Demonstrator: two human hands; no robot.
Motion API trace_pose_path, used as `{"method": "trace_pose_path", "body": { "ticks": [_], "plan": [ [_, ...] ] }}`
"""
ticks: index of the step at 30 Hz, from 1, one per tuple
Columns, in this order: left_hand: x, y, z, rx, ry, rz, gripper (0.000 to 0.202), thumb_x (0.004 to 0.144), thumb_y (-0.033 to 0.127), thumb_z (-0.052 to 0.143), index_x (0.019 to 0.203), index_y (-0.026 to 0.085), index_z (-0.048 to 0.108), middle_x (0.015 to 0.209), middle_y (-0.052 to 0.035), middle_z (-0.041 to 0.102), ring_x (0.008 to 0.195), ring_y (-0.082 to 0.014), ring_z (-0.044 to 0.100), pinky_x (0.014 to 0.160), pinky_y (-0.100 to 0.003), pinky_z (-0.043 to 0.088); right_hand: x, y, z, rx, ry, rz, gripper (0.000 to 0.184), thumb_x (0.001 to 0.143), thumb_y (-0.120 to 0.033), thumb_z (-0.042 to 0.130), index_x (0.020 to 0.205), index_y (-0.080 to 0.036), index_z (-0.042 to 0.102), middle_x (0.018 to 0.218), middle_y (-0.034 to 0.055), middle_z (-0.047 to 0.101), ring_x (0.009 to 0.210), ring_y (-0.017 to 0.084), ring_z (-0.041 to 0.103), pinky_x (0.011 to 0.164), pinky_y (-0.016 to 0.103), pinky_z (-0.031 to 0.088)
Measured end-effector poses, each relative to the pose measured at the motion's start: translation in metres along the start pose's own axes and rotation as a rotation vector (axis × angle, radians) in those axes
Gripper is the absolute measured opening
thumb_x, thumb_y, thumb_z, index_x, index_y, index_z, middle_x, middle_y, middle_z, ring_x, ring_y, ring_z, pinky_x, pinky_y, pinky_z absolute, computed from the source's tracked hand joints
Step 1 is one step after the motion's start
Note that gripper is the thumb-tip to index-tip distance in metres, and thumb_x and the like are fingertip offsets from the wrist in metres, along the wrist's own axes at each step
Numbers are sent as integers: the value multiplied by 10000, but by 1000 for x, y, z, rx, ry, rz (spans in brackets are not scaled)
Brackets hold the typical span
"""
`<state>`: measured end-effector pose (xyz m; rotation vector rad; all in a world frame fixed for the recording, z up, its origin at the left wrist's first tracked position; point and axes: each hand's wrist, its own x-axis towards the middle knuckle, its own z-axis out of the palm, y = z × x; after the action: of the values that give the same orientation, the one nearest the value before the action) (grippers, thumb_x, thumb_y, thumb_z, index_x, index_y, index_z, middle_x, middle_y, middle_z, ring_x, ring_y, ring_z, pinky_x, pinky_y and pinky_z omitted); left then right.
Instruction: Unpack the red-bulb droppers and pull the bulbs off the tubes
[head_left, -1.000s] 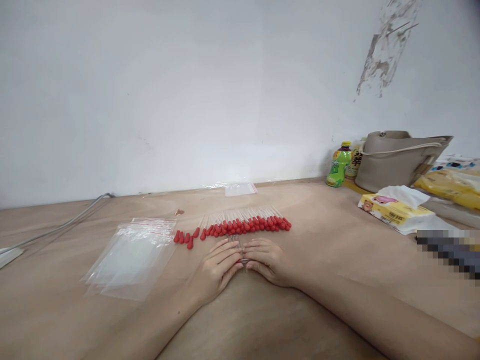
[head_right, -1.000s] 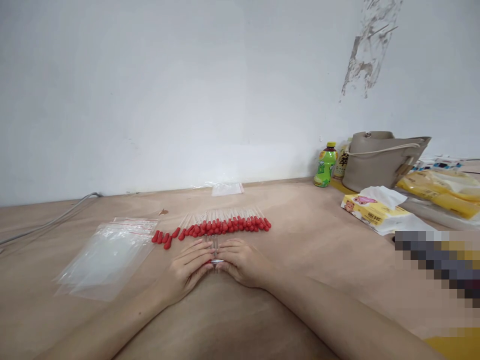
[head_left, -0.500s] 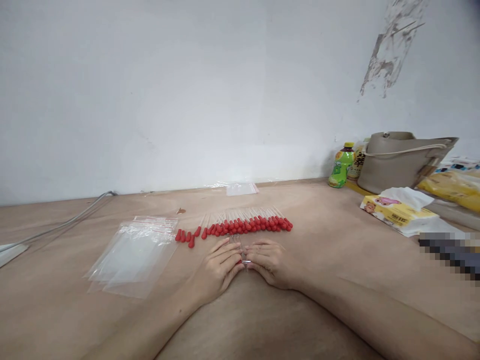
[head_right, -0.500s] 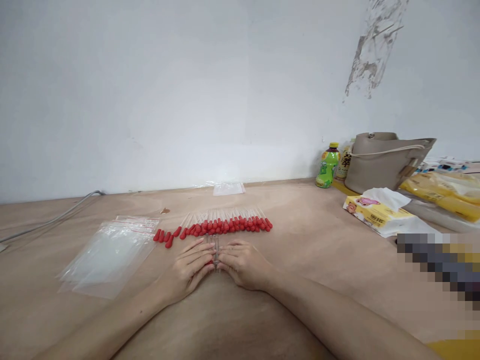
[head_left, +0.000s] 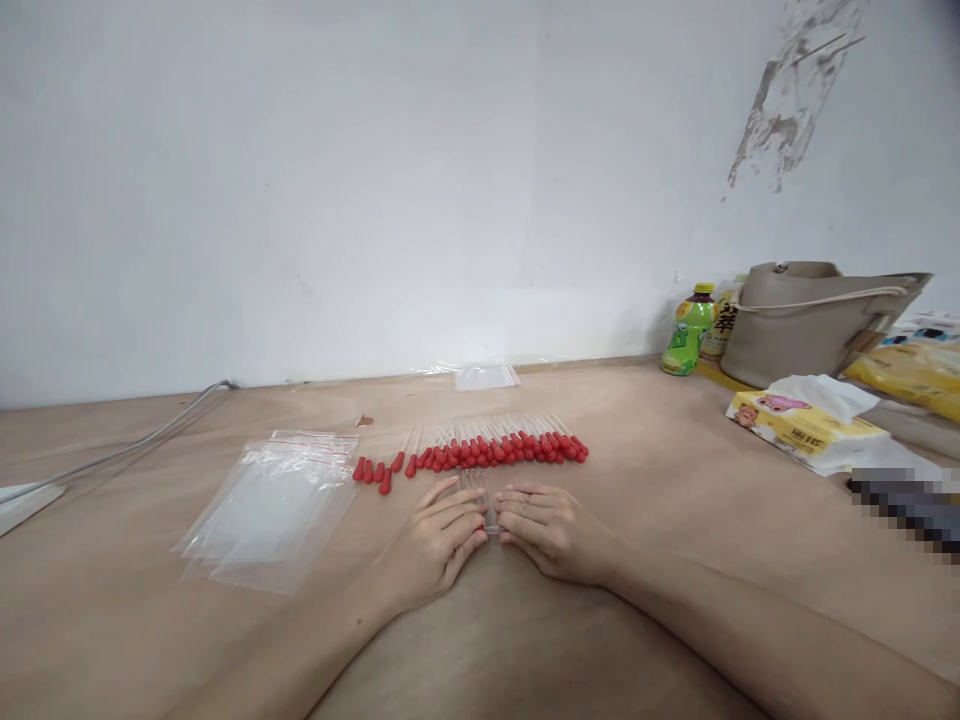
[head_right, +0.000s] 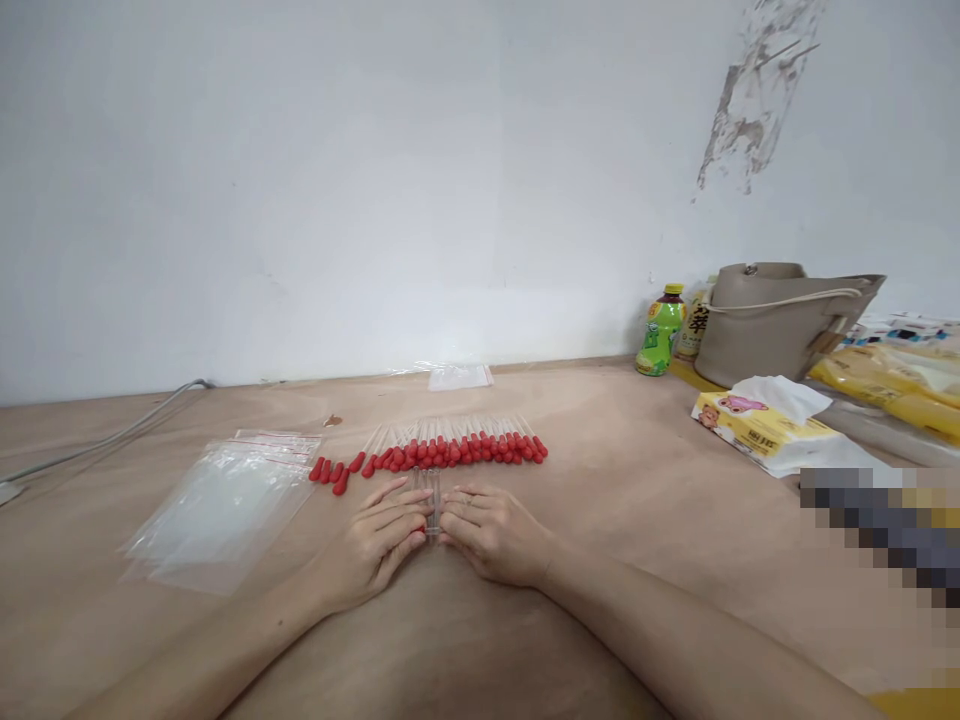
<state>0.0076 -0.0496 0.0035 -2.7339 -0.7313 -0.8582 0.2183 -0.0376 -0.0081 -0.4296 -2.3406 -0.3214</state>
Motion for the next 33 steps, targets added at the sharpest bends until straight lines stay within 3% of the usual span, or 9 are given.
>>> {"method": "trace_pose_path", "body": {
  "ticks": [11,22,25,28,31,33],
  "plan": [
    [-4,0,-4,0,7,11,156,854,147,447,942,155,575,920,-59,674,1042,-184,563,989,-403,363,-2,3,-3,-59,73,-120,179,852,-136,469,994,-111,576,988,92,661,1056,163,550,973,330,428],
    [-10,-2,-11,22,108,-15,146,859,161,443,898,175,583,911,-56,673,974,-193,575,879,-368,430,-6,11,-10,-26,112,-144,219,867,-134,435,1040,-116,567,1018,95,640,1102,177,507,937,361,440],
    [-13,-16,-19,76,204,-128,128,851,177,464,885,174,587,890,-56,657,886,-185,580,803,-335,448,-9,16,-9,-75,154,59,209,850,-172,485,1027,-147,592,834,66,650,890,173,571,775,331,472],
    [-15,-39,-34,139,288,-369,192,857,262,446,885,170,612,850,-60,618,789,-174,575,717,-298,464,-7,14,-4,-169,101,280,211,853,-235,482,1002,-178,621,663,37,587,677,154,519,649,307,408],
    [-22,-68,-54,241,289,-694,304,850,328,388,934,159,626,823,-67,583,760,-189,571,684,-303,468,-3,9,2,-182,39,409,248,860,-201,430,1031,-162,605,719,54,581,703,161,502,673,302,371],
    [-30,-87,-67,289,231,-819,345,824,322,367,976,144,621,801,-75,584,823,-222,566,728,-327,459,-1,7,6,-148,11,446,268,847,-158,415,1057,-170,581,760,54,584,733,163,508,687,293,362]
  ]
}}
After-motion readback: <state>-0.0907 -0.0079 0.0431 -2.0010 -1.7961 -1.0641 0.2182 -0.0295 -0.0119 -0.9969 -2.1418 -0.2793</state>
